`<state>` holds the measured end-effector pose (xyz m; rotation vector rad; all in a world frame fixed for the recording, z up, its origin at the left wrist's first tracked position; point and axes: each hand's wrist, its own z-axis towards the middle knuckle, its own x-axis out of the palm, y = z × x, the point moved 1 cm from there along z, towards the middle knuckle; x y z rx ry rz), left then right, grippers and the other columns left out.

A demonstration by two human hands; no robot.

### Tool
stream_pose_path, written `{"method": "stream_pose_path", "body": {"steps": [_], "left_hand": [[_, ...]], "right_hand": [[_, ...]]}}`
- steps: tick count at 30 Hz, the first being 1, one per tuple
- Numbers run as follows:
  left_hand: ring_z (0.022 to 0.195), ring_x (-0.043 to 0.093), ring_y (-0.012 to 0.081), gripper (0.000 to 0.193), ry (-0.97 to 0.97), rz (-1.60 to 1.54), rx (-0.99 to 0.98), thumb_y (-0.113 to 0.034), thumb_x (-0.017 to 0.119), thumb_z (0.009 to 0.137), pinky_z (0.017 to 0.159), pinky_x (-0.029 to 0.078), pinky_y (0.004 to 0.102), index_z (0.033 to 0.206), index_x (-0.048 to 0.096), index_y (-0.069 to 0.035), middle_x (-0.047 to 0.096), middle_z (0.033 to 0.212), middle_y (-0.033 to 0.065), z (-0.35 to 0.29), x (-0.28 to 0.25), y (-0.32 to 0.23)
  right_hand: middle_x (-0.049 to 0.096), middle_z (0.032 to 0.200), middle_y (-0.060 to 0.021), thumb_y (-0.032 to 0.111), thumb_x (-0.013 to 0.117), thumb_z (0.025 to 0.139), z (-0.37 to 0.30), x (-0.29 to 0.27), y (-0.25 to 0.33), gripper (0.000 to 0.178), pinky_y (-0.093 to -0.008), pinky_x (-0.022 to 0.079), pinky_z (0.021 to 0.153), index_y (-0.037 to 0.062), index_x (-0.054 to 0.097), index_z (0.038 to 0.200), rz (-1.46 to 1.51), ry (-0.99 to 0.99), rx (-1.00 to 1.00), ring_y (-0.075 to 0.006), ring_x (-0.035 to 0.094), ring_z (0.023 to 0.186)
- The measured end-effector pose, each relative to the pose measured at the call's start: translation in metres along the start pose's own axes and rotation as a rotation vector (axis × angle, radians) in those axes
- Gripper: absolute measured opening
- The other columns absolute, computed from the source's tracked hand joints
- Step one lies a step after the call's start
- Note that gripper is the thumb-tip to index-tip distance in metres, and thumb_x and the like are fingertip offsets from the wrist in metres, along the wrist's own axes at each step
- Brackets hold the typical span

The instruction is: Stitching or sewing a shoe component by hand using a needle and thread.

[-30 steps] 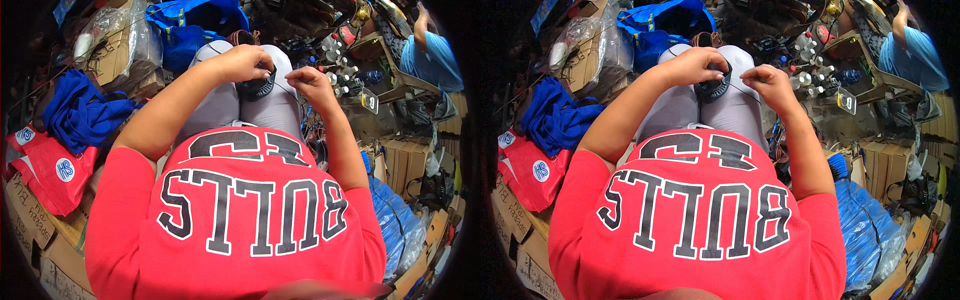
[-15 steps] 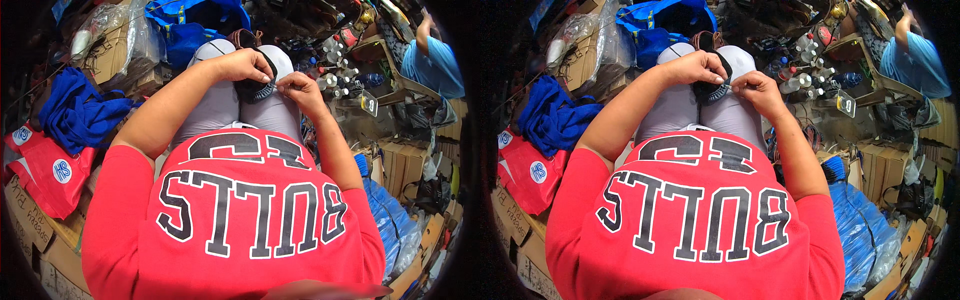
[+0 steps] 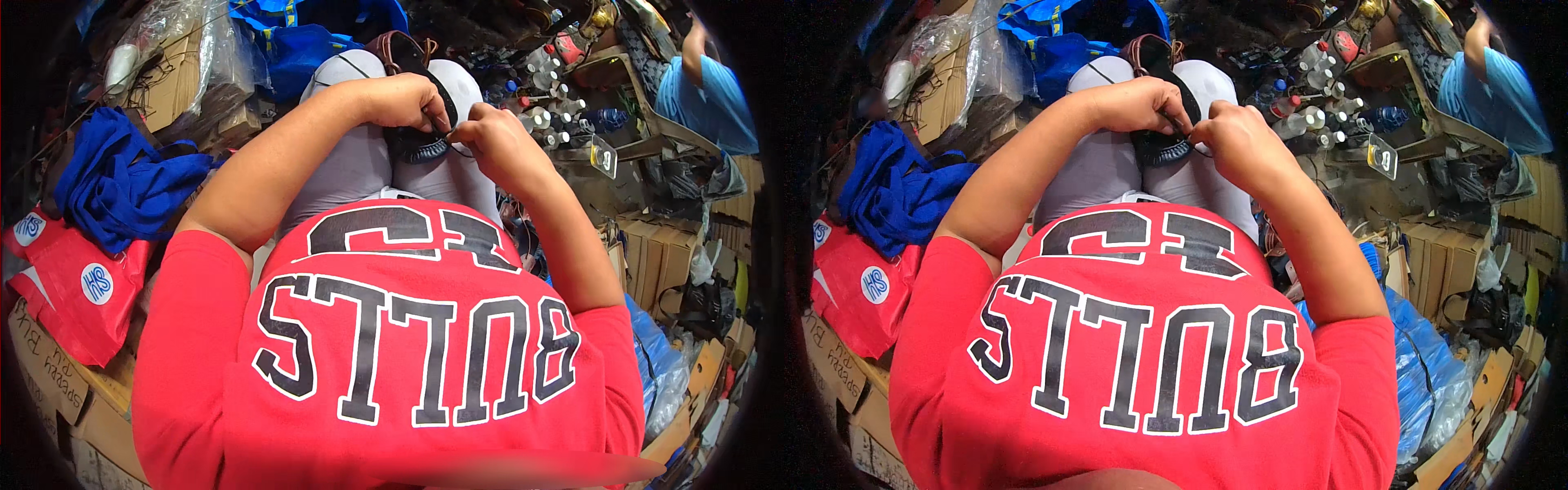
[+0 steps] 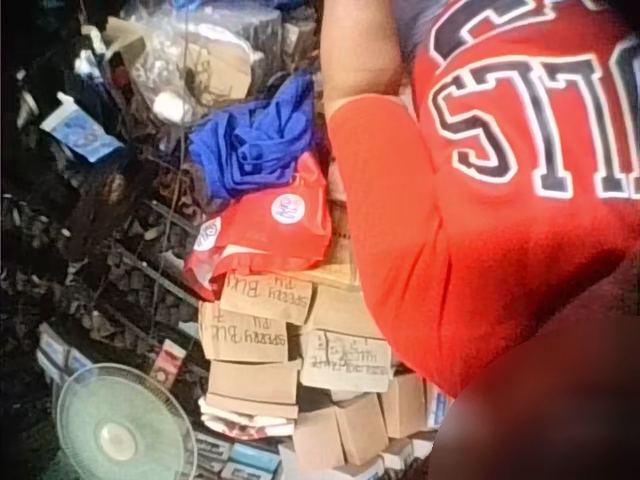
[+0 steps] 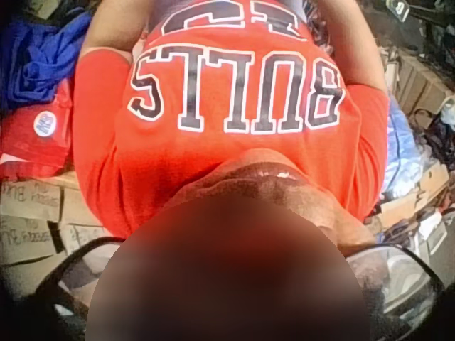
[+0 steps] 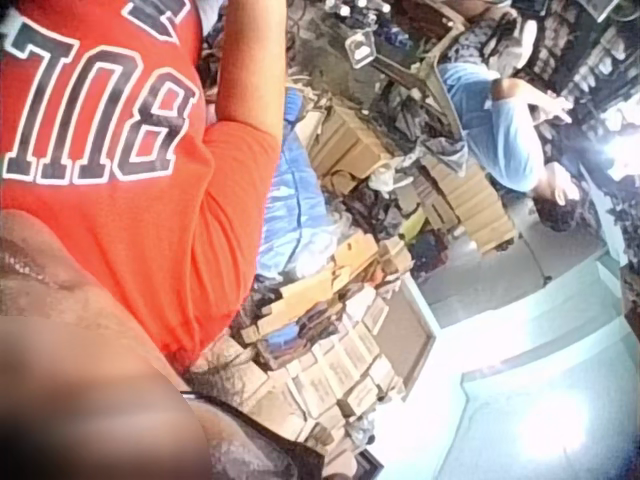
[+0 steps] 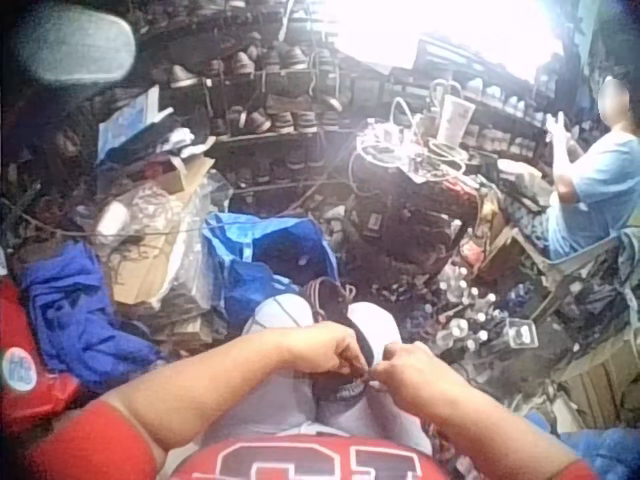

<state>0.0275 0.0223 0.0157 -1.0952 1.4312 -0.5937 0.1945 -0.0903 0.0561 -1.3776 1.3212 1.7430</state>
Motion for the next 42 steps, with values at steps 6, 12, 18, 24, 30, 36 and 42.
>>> {"method": "stream_pose_path", "body": {"steps": [6, 12, 18, 24, 30, 36, 42], "left_hand": [[0.081, 0.059, 0.0276, 0.033, -0.592, 0.334, 0.072, -0.011, 0.074, 0.067, 0.075, 0.047, 0.0360, 0.096, 0.060, -0.005, 0.058, 0.082, 0.0110, -0.013, 0.012, -0.013], [0.091, 0.059, 0.0297, 0.051, -0.492, 0.286, -0.061, -0.012, 0.069, 0.074, 0.082, 0.046, 0.0354, 0.121, 0.049, -0.007, 0.062, 0.097, 0.0145, -0.088, 0.020, -0.007], [0.077, 0.060, 0.0194, 0.024, -0.315, 0.269, -0.529, -0.020, 0.065, 0.080, 0.071, 0.047, 0.0326, 0.092, 0.065, 0.001, 0.063, 0.083, 0.0107, -0.150, -0.040, -0.001], [0.074, 0.052, 0.0171, 0.042, -0.967, -0.858, -0.023, -0.036, 0.049, 0.093, 0.074, 0.040, 0.0318, 0.064, 0.050, -0.006, 0.056, 0.078, 0.0039, -0.107, -0.030, -0.044], [0.049, 0.029, 0.0108, 0.047, -0.791, -1.421, 0.199, -0.035, 0.043, 0.096, 0.061, 0.032, 0.0282, 0.055, 0.029, -0.015, 0.026, 0.052, -0.0029, -0.107, -0.041, -0.013], [0.054, 0.051, 0.0118, 0.046, -0.992, -1.171, -0.044, -0.040, 0.041, 0.096, 0.073, 0.045, 0.0317, 0.058, 0.037, -0.014, 0.058, 0.072, 0.0046, -0.145, -0.053, 0.044], [0.069, 0.064, 0.0228, 0.044, -1.095, -0.010, -0.163, -0.043, 0.045, 0.092, 0.064, 0.050, 0.0360, 0.095, 0.068, -0.005, 0.067, 0.098, 0.0091, -0.139, -0.098, 0.041]], "right_hand": [[0.063, 0.074, -0.0100, 0.009, 0.064, 0.075, 0.008, 0.017, -0.006, 0.011, -0.0320, 0.049, 0.067, 0.0074, 0.069, 0.084, 0.411, -0.023, 0.214, -0.0218, 0.062, 0.073], [0.040, 0.061, 0.0046, 0.023, 0.060, 0.086, -0.056, -0.011, -0.048, 0.019, -0.0243, 0.034, 0.058, 0.0087, 0.054, 0.075, 1.443, -0.172, 0.360, -0.0067, 0.037, 0.055], [0.045, 0.066, 0.0076, 0.029, 0.061, 0.087, -0.161, -0.086, -0.091, 0.041, -0.0241, 0.033, 0.070, 0.0093, 0.055, 0.122, 1.837, -0.582, -0.106, -0.0015, 0.039, 0.057], [0.067, 0.092, -0.0033, 0.029, 0.060, 0.087, -0.154, 0.001, -0.101, 0.030, -0.0269, 0.045, 0.068, 0.0050, 0.066, 0.104, 0.619, -0.121, 0.706, -0.0100, 0.055, 0.075], [0.056, 0.059, -0.0155, 0.032, 0.058, 0.087, -0.174, 0.033, -0.116, 0.034, -0.0337, 0.042, 0.054, 0.0015, 0.062, 0.071, 0.115, -0.148, 0.669, -0.0232, 0.055, 0.053], [0.061, 0.065, -0.0036, 0.040, 0.050, 0.092, -0.214, 0.052, -0.131, 0.037, -0.0352, 0.039, 0.055, 0.0077, 0.064, 0.081, 0.561, -0.134, 0.787, -0.0195, 0.053, 0.055], [0.053, 0.114, -0.0055, 0.030, 0.058, 0.089, -0.151, -0.007, -0.120, 0.049, -0.0277, 0.041, 0.085, 0.0129, 0.045, 0.133, 0.926, -0.744, 0.903, -0.0163, 0.052, 0.099]]}}
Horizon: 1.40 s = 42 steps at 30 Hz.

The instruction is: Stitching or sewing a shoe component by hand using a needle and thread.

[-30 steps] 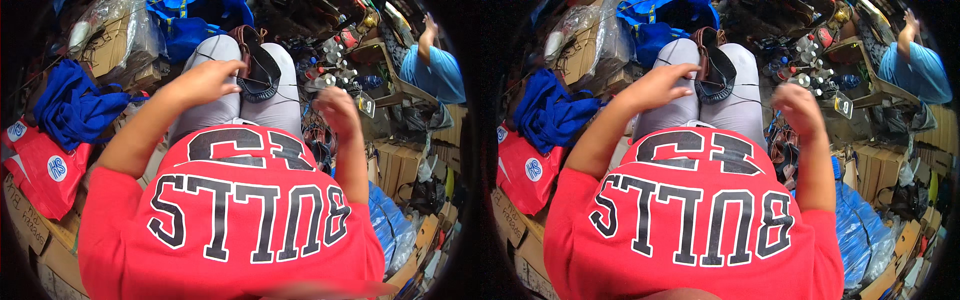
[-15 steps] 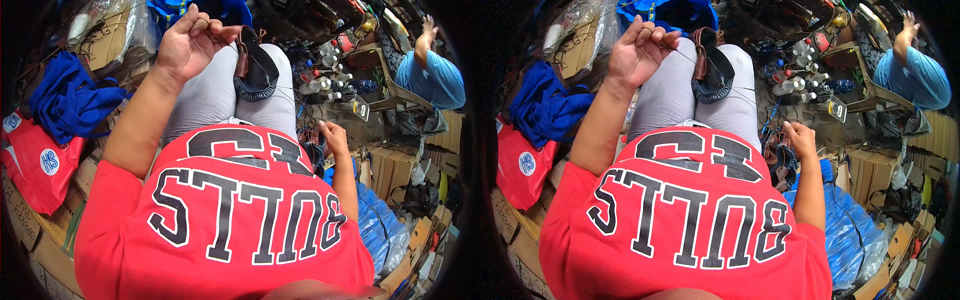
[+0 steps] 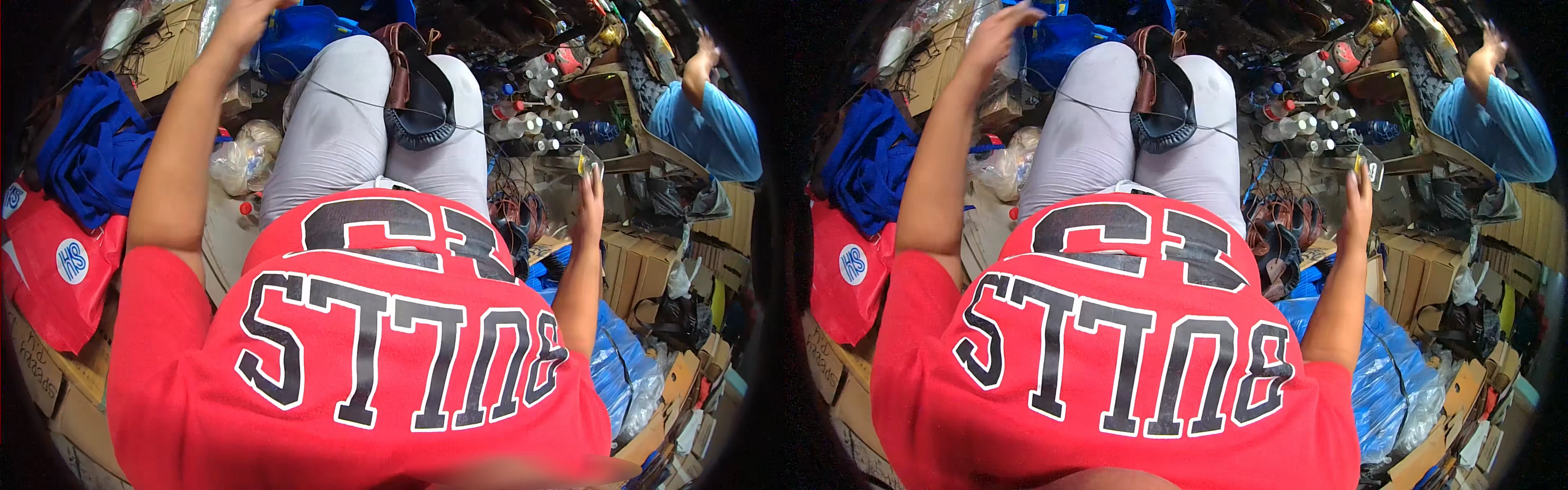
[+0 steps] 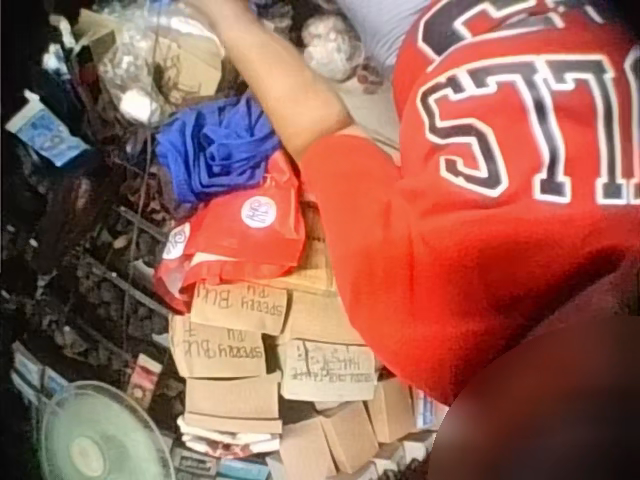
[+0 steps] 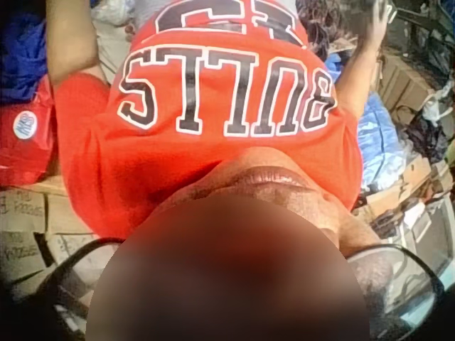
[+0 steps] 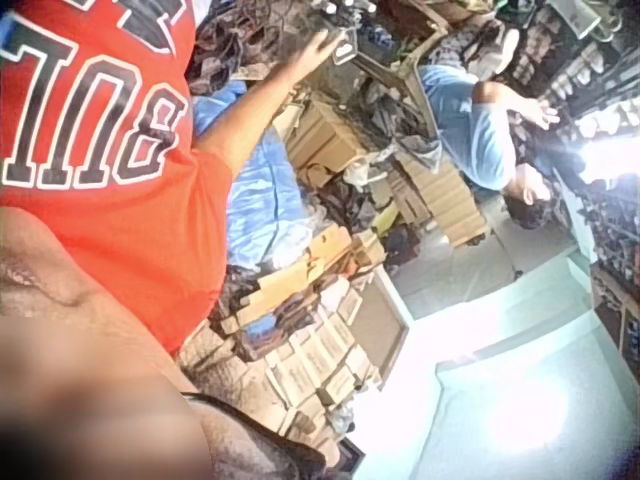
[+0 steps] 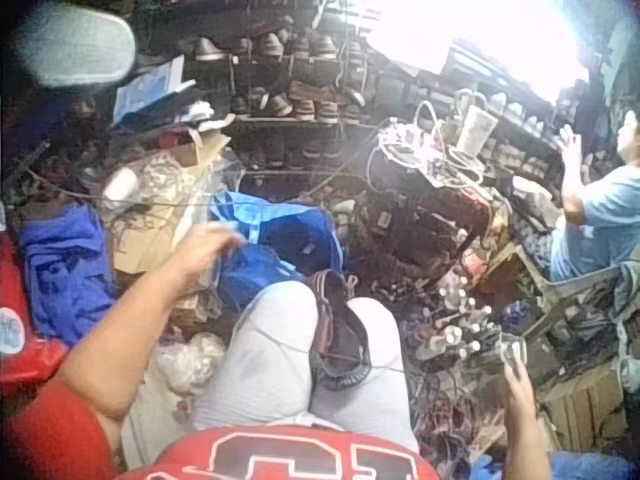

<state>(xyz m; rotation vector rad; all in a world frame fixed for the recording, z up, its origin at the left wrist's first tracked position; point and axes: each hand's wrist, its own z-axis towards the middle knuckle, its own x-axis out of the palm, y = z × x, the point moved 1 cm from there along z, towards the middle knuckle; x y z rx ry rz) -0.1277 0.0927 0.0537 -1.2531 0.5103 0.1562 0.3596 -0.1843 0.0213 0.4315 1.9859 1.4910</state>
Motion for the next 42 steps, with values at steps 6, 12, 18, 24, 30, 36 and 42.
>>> {"method": "stream_pose_path", "body": {"steps": [6, 12, 18, 24, 30, 36, 42], "left_hand": [[0.089, 0.063, 0.0324, 0.062, 0.471, 0.866, 0.041, -0.063, 0.052, 0.071, 0.073, 0.051, 0.0410, 0.092, 0.070, -0.008, 0.065, 0.099, 0.0166, 0.045, 0.137, -0.006], [0.093, 0.062, 0.0322, 0.046, 0.398, 0.704, -0.218, -0.043, 0.066, 0.063, 0.078, 0.050, 0.0400, 0.090, 0.070, -0.007, 0.063, 0.101, 0.0198, 0.028, 0.126, -0.003], [0.089, 0.057, 0.0309, 0.032, -0.074, 0.493, -0.065, -0.032, 0.063, 0.070, 0.080, 0.047, 0.0382, 0.080, 0.064, -0.002, 0.056, 0.096, 0.0155, -0.011, 0.076, 0.015], [0.089, 0.056, 0.0328, 0.029, -0.253, 0.478, -0.021, -0.029, 0.061, 0.075, 0.078, 0.047, 0.0406, 0.082, 0.057, -0.001, 0.054, 0.096, 0.0156, -0.036, 0.063, 0.028], [0.094, 0.057, 0.0347, 0.025, -0.032, 0.573, 0.074, -0.024, 0.053, 0.076, 0.082, 0.047, 0.0437, 0.092, 0.060, -0.005, 0.055, 0.104, 0.0165, 0.008, 0.078, 0.020], [0.099, 0.058, 0.0321, 0.038, 0.196, 0.825, -0.094, -0.028, 0.067, 0.076, 0.083, 0.049, 0.0389, 0.109, 0.060, -0.011, 0.052, 0.118, 0.0112, 0.036, 0.135, 0.005], [0.094, 0.059, 0.0287, 0.027, 0.396, 0.205, 0.513, -0.008, 0.059, 0.080, 0.082, 0.048, 0.0356, 0.108, 0.060, -0.011, 0.058, 0.103, 0.0088, -0.010, 0.142, -0.020]], "right_hand": [[0.058, 0.100, -0.0093, 0.025, 0.072, 0.077, 0.006, 0.163, 0.091, 0.047, -0.0281, 0.045, 0.073, 0.0137, 0.057, 0.120, -0.716, 0.792, -0.717, -0.0155, 0.056, 0.087], [0.057, 0.062, -0.0076, 0.035, 0.073, 0.075, -0.007, 0.206, 0.093, 0.038, -0.0312, 0.043, 0.055, 0.0077, 0.060, 0.097, -0.777, 0.919, -0.405, -0.0151, 0.053, 0.057], [0.057, 0.060, -0.0058, 0.033, 0.074, 0.075, -0.045, 0.205, 0.064, 0.041, -0.0281, 0.043, 0.053, 0.0034, 0.060, 0.099, -0.534, 0.800, -0.148, -0.0125, 0.056, 0.055], [0.059, 0.063, -0.0078, 0.034, 0.070, 0.079, -0.059, 0.223, 0.066, 0.036, -0.0287, 0.045, 0.056, 0.0030, 0.063, 0.094, -0.696, 0.819, -0.137, -0.0138, 0.058, 0.058], [0.046, 0.060, 0.0045, 0.029, 0.059, 0.089, -0.049, 0.197, 0.064, 0.030, -0.0234, 0.034, 0.048, 0.0024, 0.058, 0.076, -0.328, 0.781, -0.080, -0.0046, 0.039, 0.055], [0.045, 0.057, 0.0042, 0.033, 0.058, 0.089, -0.038, 0.191, 0.053, 0.035, -0.0244, 0.032, 0.049, 0.0016, 0.060, 0.074, -0.438, 0.596, -0.122, -0.0054, 0.038, 0.055], [0.046, 0.057, 0.0060, 0.032, 0.065, 0.085, -0.031, 0.186, 0.059, 0.029, -0.0225, 0.028, 0.044, 0.0052, 0.061, 0.073, -0.332, 0.707, -0.026, -0.0028, 0.037, 0.048]]}}
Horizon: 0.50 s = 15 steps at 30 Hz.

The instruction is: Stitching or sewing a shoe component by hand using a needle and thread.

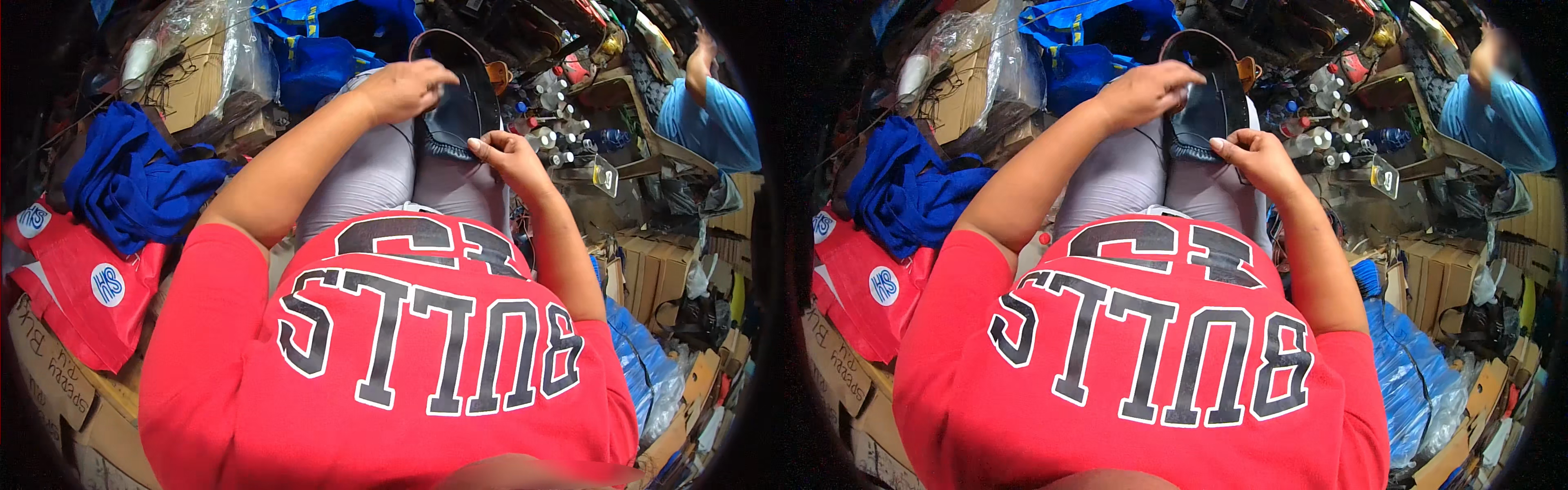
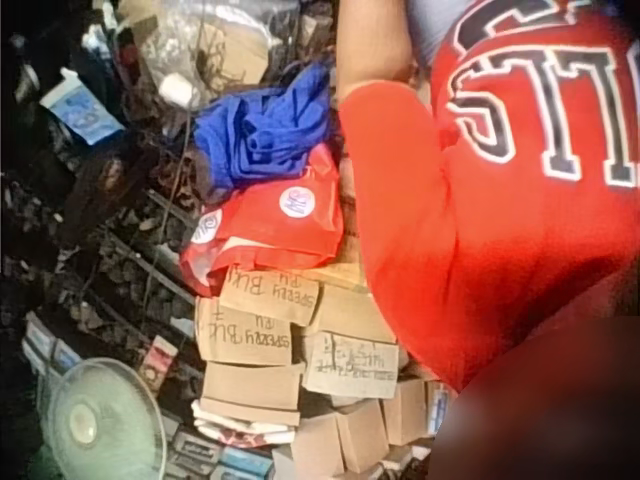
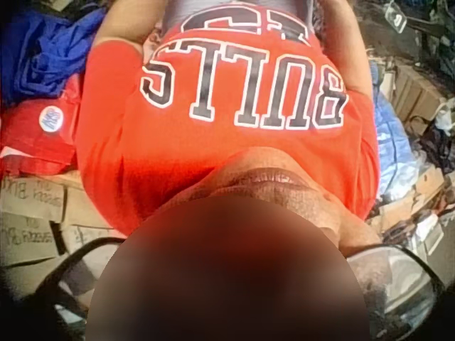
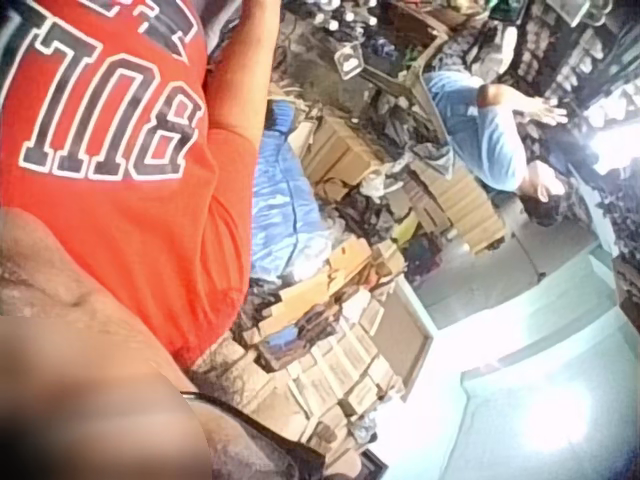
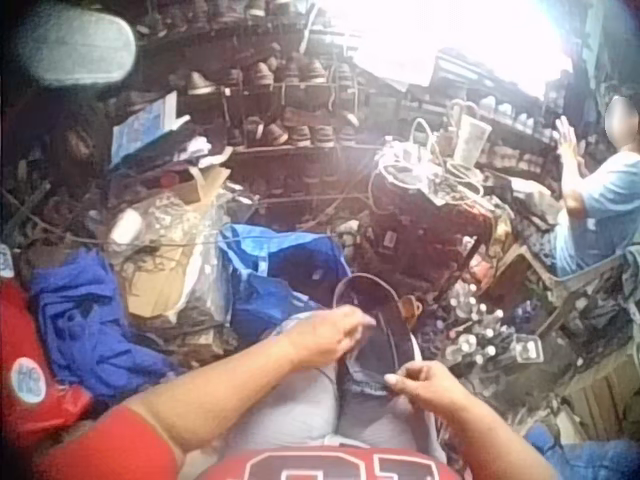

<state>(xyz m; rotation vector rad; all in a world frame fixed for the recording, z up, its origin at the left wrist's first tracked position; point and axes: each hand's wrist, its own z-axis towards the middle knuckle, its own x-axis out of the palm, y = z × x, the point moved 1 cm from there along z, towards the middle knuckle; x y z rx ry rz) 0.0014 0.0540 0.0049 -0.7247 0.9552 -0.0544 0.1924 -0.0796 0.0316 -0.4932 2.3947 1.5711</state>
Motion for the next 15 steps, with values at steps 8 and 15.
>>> {"method": "stream_pose_path", "body": {"steps": [8, 15], "left_hand": [[0.081, 0.061, 0.0244, 0.015, 0.209, 0.074, -0.060, -0.002, 0.068, 0.070, 0.072, 0.049, 0.0320, 0.083, 0.061, -0.005, 0.061, 0.085, 0.0060, -0.025, -0.043, 0.001], [0.082, 0.062, 0.0235, 0.014, 0.153, 0.080, -0.061, -0.001, 0.068, 0.070, 0.073, 0.050, 0.0311, 0.082, 0.062, -0.005, 0.063, 0.086, 0.0063, -0.037, -0.038, 0.004]], "right_hand": [[0.047, 0.066, 0.0088, 0.032, 0.063, 0.087, 0.018, -0.008, -0.007, 0.027, -0.0200, 0.029, 0.059, 0.0076, 0.059, 0.076, 0.048, 0.049, 0.086, -0.0020, 0.037, 0.063], [0.047, 0.062, 0.0071, 0.036, 0.064, 0.085, 0.021, -0.006, -0.012, 0.033, -0.0215, 0.029, 0.053, 0.0053, 0.060, 0.073, 0.122, 0.067, -0.006, -0.0036, 0.037, 0.058]]}}
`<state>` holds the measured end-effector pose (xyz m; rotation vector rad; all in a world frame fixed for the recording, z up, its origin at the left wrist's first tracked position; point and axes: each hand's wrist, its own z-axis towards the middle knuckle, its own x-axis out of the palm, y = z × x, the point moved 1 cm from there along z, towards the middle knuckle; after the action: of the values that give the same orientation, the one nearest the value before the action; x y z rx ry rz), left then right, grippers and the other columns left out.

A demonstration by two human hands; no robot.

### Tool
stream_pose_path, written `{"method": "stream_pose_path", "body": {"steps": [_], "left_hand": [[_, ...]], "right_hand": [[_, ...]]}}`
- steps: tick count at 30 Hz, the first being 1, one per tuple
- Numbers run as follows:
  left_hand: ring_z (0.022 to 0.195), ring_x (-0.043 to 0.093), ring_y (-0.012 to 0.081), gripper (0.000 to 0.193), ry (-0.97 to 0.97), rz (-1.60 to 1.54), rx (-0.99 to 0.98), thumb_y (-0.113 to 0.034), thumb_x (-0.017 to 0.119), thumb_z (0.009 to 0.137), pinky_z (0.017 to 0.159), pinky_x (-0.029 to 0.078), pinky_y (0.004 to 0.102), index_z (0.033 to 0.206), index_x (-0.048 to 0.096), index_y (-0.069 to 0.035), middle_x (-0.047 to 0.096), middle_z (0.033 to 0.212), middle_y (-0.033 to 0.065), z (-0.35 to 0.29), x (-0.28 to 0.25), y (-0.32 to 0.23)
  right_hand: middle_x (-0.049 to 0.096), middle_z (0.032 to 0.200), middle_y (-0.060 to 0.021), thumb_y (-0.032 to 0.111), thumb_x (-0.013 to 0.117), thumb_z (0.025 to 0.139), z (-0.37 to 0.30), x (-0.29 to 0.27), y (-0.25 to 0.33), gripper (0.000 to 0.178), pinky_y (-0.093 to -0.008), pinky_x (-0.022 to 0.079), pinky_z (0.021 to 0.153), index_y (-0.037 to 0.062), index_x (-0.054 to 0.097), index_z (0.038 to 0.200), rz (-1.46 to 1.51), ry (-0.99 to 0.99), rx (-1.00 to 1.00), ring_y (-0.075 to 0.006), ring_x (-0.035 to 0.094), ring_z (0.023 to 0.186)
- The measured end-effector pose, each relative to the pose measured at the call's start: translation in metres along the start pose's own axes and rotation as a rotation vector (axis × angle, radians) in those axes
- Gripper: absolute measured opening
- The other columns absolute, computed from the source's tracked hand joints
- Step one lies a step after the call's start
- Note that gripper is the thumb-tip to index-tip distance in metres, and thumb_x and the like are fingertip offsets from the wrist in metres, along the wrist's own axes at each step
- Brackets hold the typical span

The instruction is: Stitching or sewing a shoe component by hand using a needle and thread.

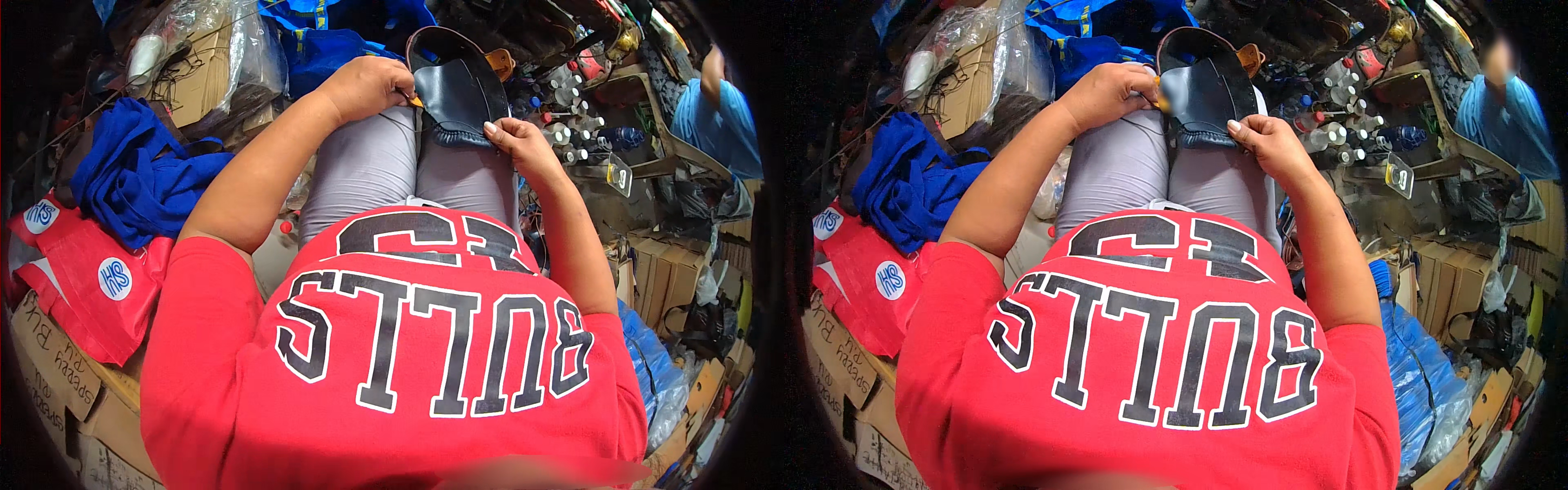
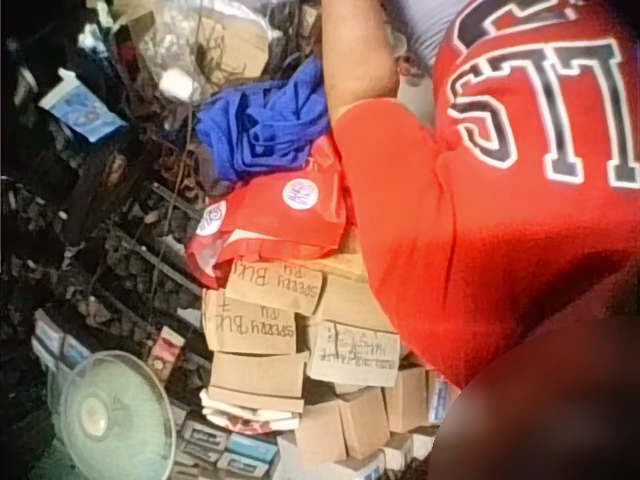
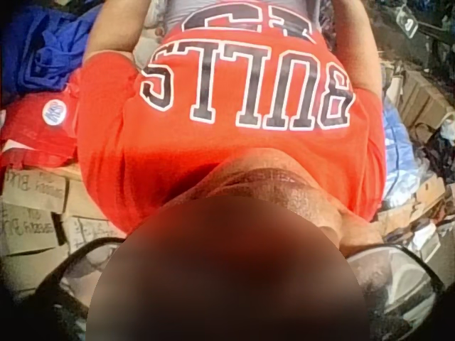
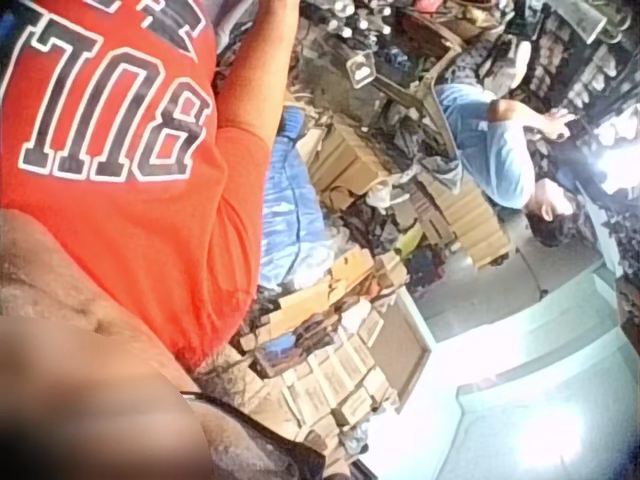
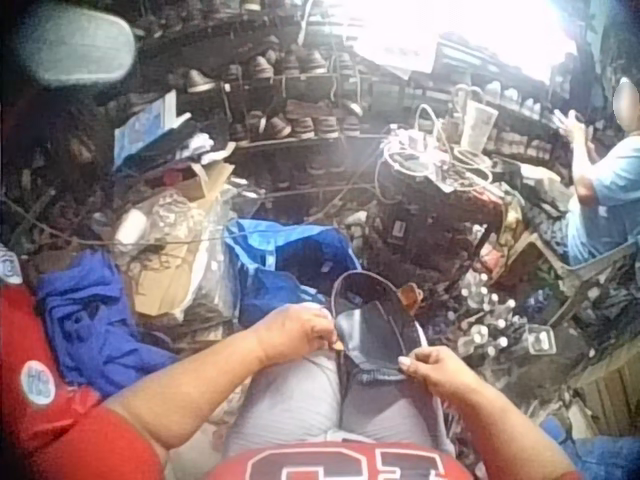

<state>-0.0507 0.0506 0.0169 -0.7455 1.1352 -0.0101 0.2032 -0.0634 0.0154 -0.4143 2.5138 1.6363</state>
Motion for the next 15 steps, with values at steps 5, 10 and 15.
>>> {"method": "stream_pose_path", "body": {"steps": [5, 10, 15], "left_hand": [[0.083, 0.062, 0.0231, 0.015, -0.006, 0.015, -0.012, 0.000, 0.067, 0.070, 0.074, 0.049, 0.0306, 0.083, 0.062, -0.005, 0.063, 0.086, 0.0058, 0.003, -0.001, -0.002], [0.086, 0.062, 0.0263, 0.018, -0.130, 0.019, 0.114, -0.020, 0.068, 0.073, 0.077, 0.049, 0.0356, 0.087, 0.065, -0.009, 0.062, 0.099, 0.0071, 0.005, 0.006, -0.030], [0.082, 0.060, 0.0294, 0.028, 0.081, -0.063, 0.049, -0.025, 0.071, 0.073, 0.072, 0.049, 0.0369, 0.093, 0.062, -0.007, 0.061, 0.088, 0.0095, 0.006, 0.042, -0.068]], "right_hand": [[0.047, 0.062, 0.0067, 0.032, 0.063, 0.087, 0.002, 0.000, 0.007, 0.030, -0.0224, 0.029, 0.050, 0.0031, 0.062, 0.077, -0.102, 0.023, -0.026, -0.0037, 0.037, 0.057], [0.047, 0.061, 0.0062, 0.028, 0.062, 0.087, 0.011, -0.004, 0.010, 0.027, -0.0232, 0.031, 0.049, 0.0017, 0.062, 0.078, -0.270, 0.067, -0.084, -0.0040, 0.038, 0.057], [0.047, 0.060, 0.0039, 0.025, 0.067, 0.083, 0.014, -0.007, 0.018, 0.026, -0.0238, 0.035, 0.051, 0.0008, 0.061, 0.079, -0.265, 0.117, -0.114, -0.0048, 0.041, 0.058]]}}
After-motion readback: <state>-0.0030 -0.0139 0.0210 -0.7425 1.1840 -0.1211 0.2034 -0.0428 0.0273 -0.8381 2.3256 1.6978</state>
